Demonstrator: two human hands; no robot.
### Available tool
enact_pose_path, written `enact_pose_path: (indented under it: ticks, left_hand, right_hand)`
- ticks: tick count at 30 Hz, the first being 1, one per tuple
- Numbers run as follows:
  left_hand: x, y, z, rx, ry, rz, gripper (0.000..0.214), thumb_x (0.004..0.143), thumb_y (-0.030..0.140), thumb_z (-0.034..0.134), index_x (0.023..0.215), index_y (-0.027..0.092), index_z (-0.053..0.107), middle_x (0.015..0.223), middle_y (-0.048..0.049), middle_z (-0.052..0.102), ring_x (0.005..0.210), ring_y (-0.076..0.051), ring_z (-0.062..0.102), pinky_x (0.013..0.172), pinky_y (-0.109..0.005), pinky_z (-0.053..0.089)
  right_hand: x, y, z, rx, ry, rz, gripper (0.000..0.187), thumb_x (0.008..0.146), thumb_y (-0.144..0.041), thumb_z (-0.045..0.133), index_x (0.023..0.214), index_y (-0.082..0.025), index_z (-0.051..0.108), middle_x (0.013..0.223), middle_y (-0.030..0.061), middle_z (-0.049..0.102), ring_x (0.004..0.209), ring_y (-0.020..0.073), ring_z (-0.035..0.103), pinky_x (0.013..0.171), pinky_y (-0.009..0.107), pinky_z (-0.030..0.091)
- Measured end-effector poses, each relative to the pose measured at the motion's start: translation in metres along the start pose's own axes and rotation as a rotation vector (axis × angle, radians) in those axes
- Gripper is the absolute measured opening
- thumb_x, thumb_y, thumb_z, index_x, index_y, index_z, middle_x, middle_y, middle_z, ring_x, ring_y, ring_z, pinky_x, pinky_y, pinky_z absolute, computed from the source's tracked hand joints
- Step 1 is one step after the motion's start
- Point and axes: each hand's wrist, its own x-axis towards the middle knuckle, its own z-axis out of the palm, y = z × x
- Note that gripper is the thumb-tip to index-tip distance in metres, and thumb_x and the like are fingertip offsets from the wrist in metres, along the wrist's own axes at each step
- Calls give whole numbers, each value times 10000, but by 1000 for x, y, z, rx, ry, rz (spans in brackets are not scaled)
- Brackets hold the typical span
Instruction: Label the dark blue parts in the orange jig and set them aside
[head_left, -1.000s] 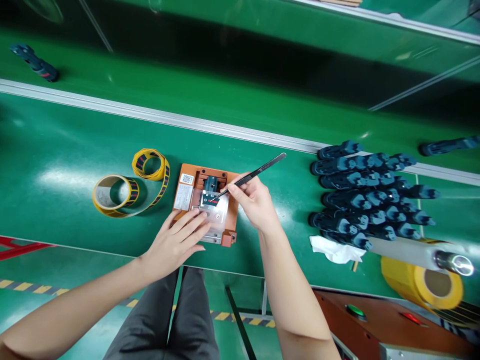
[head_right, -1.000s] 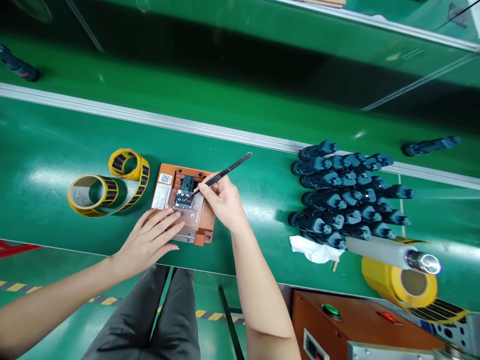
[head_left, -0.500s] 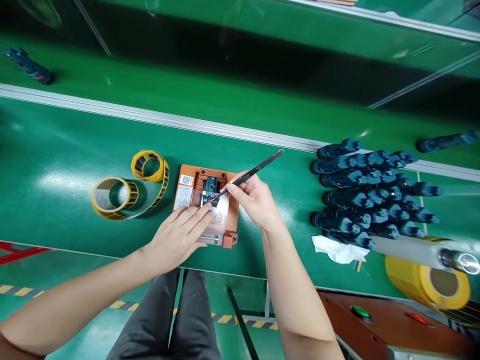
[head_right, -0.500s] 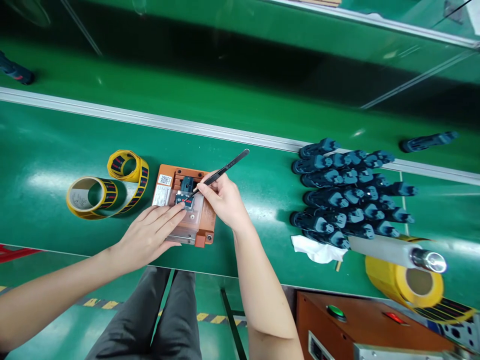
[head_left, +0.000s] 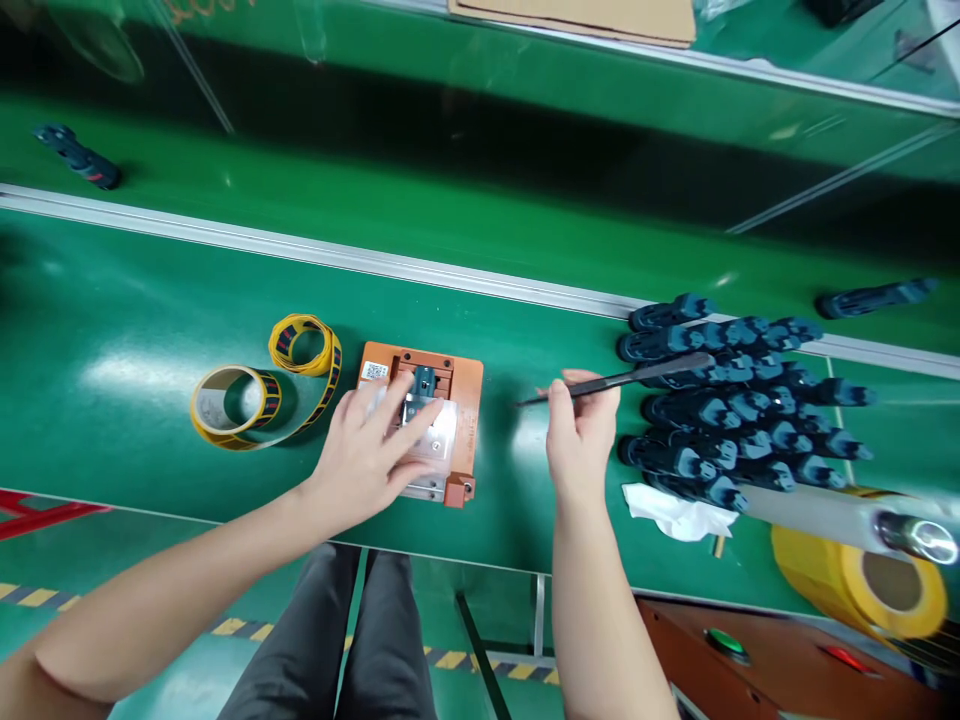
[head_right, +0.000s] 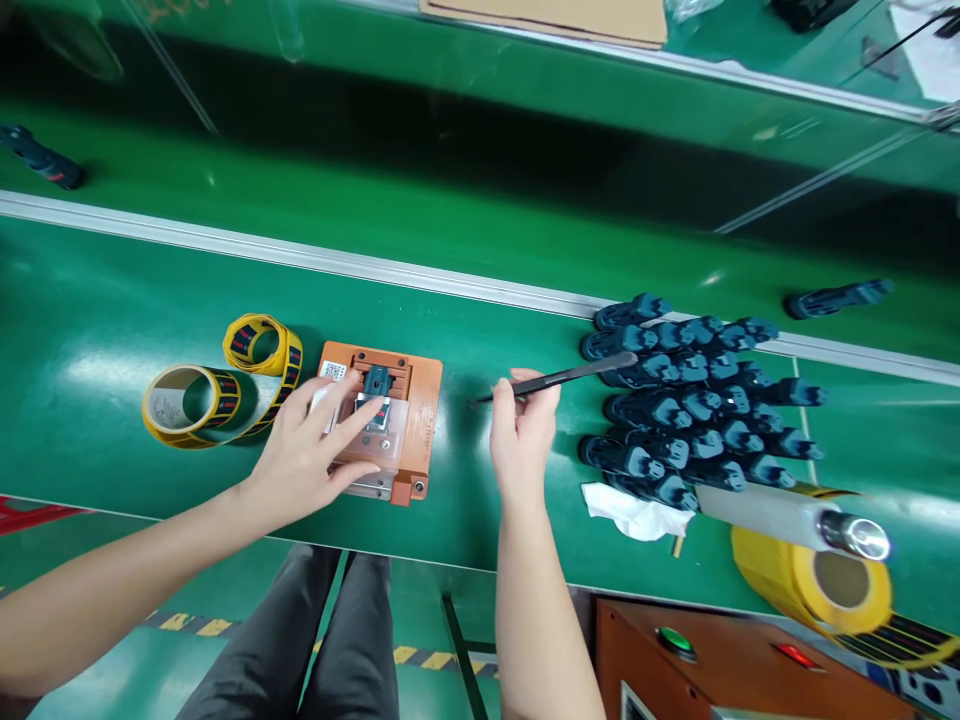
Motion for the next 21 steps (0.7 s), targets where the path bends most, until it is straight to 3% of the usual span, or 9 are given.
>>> enact_pose_path:
  ticks: [2,4,6,8,10,12,15,18,21]
  left_hand:
    - [4,-6,6,-120,3,-129,861,817,475,736,1530,257,305,1445,-166,493,1296,-359,484,1047,-549,438]
    - [0,-8,10,-211,44,-139,950,775,470,781,1538,245,262,1404,-163,498,1271,-335,509,1032,-514,474]
    - [-14,-5,12,-194,233,-3,806,769,371,810,1457,267,404,1329,-117,534,1223,-294,543,1050,-484,475]
    - [-35,3,12,-156,453,206,520,766,187,798,1233,303,599,1216,-42,566,1139,-232,583,1069,-463,474]
    - [-58,12,12,-215,534,368,289,779,79,721,976,284,669,1088,3,573,1047,-183,615,1042,-450,514]
    - [-79,19,14,-291,451,442,180,811,66,656,849,242,664,1006,4,592,991,-161,636,996,-425,564]
    - [-104,19,25,-217,258,493,148,824,52,655,819,197,682,971,-12,685,983,-150,653,1060,-401,532]
    - [-122,12,40,-89,106,400,228,828,165,734,1044,236,717,1162,-39,706,1218,-208,571,1225,-483,297]
    - [-121,9,49,-130,136,163,609,814,458,748,1371,304,558,1505,-97,458,1470,-334,277,1237,-593,103]
  right_hand:
    - [-8,27,-13,-377,-26,-122,274,952,-391,502,1108,-177,572,985,105,597,929,263,588,871,479,486]
    - [-17,53,-19,-596,-85,-198,330,972,-383,420,1096,-133,597,957,146,578,932,299,544,836,489,475]
    - [-24,74,-21,-688,-99,-225,385,982,-375,378,1124,-98,606,944,166,563,917,310,524,811,485,470]
    - [-28,81,-20,-733,-62,-247,422,980,-376,392,1188,-73,600,989,189,554,963,327,512,841,508,453]
    - [-29,73,-17,-724,-7,-274,468,968,-395,450,1289,-74,567,1084,211,537,1064,351,490,908,554,415]
    - [-30,52,-13,-621,-55,-334,473,969,-399,486,1366,-149,544,1182,192,520,1151,346,469,980,568,368]
    - [-32,15,0,-374,-441,-507,379,1010,-388,428,1343,-321,597,1285,105,502,1223,294,447,1051,520,327]
    - [-32,-3,17,-212,-750,-597,378,1031,-413,375,1309,-379,629,1362,66,452,1280,279,398,1089,504,304]
    - [-32,1,30,-152,-808,-577,388,1029,-454,364,1310,-394,625,1366,67,435,1288,284,380,1097,524,301]
